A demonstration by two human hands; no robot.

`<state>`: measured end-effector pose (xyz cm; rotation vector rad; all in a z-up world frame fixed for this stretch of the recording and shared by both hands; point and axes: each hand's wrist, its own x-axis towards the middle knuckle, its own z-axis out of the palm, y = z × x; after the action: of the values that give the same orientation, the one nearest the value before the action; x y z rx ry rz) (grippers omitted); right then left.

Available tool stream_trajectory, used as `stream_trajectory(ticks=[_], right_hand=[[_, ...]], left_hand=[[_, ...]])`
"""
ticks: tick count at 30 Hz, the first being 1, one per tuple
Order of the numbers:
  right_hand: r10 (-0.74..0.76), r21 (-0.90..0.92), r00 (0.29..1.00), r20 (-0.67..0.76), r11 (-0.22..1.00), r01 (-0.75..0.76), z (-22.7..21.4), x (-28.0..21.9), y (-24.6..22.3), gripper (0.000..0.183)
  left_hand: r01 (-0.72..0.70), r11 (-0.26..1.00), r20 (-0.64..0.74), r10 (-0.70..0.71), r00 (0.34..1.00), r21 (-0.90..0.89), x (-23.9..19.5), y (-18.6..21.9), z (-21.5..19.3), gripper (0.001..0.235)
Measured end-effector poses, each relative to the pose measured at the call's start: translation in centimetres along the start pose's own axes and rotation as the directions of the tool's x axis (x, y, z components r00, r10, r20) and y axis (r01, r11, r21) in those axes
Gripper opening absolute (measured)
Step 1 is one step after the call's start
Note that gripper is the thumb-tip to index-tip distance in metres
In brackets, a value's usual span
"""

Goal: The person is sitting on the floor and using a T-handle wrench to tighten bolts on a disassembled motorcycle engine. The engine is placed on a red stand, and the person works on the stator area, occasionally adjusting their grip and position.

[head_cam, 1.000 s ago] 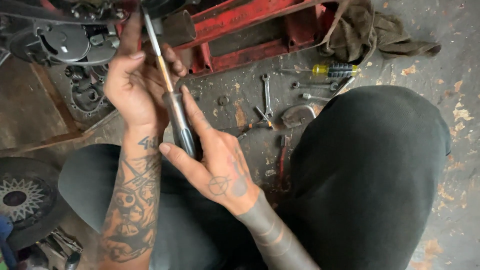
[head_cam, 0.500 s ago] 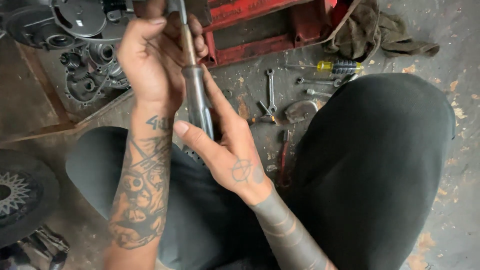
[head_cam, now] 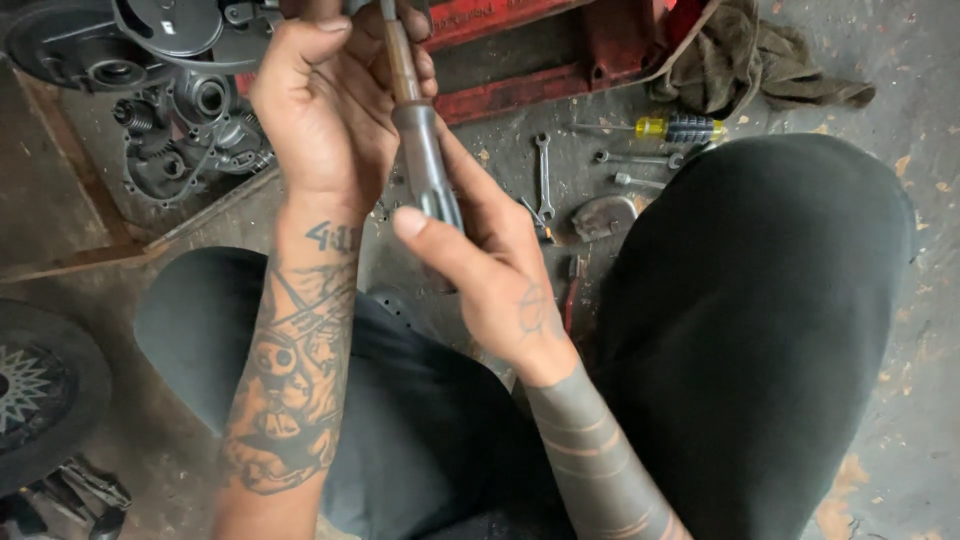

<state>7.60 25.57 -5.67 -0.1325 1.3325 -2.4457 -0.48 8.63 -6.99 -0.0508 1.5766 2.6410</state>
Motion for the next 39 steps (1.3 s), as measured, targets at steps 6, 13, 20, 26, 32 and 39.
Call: stream_trajectory(ticks=[6, 13, 20, 26, 32, 39], right_hand=[[0.027, 0.076, 0.999, -0.033, 0.997, -0.024, 0.5, -0.2, 0.4, 0.064], [-0.011, 0.872, 0.969, 0.247, 0.438, -0.217, 0.3, -0.1, 2.7, 0.035], [0.047, 0.771, 0.990, 0.130, 0.623, -0.131, 1.3, -0.1, 2.4, 0.035], [0.017, 0.954, 0.970, 0.241, 0.180, -0.240, 1.0, 0.2, 3.5, 0.049], [0.217, 0.887, 0.971, 0.101, 0.423, -0.187, 1.4, 0.4, 4.6, 0.033], [0.387, 0.845, 0.917, 0.099, 0.454, -0.283, 1.6, 1.5, 5.5, 0.025]], left_hand=[[0.015, 0.998, 0.007, -0.015, 1.000, -0.060, -0.2, -0.2, -0.1, 0.045], [0.046, 0.991, 0.025, -0.043, 0.999, -0.127, 0.5, -0.1, -0.7, 0.045], [0.054, 0.980, -0.010, -0.057, 0.998, -0.190, 0.7, 0.1, -1.3, 0.043], [0.069, 0.976, 0.029, -0.064, 0.998, -0.206, 0.4, 0.4, -0.9, 0.044], [0.016, 0.982, 0.027, -0.011, 1.000, -0.186, 0.5, 0.9, -0.8, 0.049], [0.064, 0.992, -0.108, -0.075, 0.991, -0.105, 2.1, -1.7, -2.8, 0.040]])
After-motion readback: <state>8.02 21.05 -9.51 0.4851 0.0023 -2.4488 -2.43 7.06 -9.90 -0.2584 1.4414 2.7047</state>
